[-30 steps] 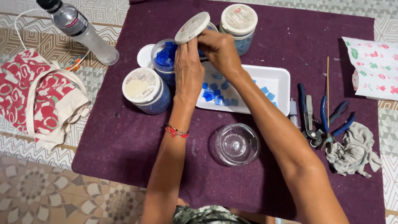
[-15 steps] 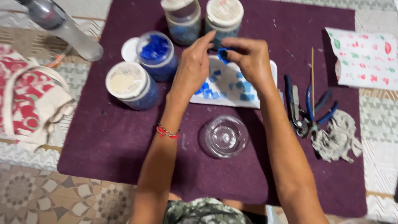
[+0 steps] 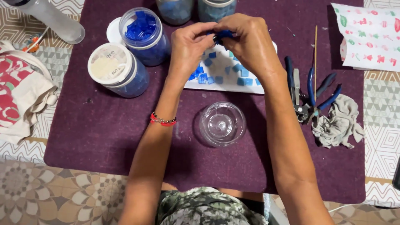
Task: Sorting blue mosaic tiles into a tray and cutting them into smaller pieces using mosaic nippers
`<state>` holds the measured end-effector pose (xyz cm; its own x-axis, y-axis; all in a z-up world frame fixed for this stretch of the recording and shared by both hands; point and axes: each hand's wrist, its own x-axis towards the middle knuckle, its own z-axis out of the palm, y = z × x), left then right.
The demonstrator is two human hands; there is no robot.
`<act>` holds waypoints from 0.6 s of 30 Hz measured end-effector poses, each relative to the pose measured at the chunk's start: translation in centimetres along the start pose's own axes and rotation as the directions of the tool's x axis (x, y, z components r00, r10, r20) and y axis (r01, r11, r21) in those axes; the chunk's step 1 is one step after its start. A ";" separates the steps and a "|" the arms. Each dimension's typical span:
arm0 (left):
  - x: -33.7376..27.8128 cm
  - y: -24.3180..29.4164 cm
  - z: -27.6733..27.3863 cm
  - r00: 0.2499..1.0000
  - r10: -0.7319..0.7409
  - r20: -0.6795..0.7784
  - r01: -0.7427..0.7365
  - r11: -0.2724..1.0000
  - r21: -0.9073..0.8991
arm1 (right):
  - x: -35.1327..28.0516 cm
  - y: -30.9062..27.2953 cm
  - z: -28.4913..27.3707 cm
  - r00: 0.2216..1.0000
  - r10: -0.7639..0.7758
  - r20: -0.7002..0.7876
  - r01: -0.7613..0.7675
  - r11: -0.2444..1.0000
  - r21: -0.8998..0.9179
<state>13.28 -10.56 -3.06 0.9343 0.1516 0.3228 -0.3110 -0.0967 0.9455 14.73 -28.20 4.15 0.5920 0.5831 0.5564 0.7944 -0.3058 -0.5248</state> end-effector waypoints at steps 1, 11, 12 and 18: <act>-0.1 0.4 0.1 1.000 -0.001 -0.005 0.001 1.000 0.001 | 0.0 -0.2 -0.1 1.000 -0.003 0.004 0.003 1.000 0.003; -0.4 2.0 0.3 0.993 0.118 -0.021 -0.114 0.983 0.143 | 0.0 -0.9 -0.9 1.000 0.004 0.023 -0.005 1.000 0.023; -0.4 1.9 0.4 0.990 0.142 -0.019 -0.138 0.979 0.150 | 0.0 -0.9 -0.9 1.000 -0.002 0.026 0.002 1.000 0.018; -0.3 1.6 0.2 0.981 0.190 0.028 -0.192 0.972 0.132 | 0.0 -1.5 -1.0 0.995 0.080 0.062 -0.081 0.997 0.011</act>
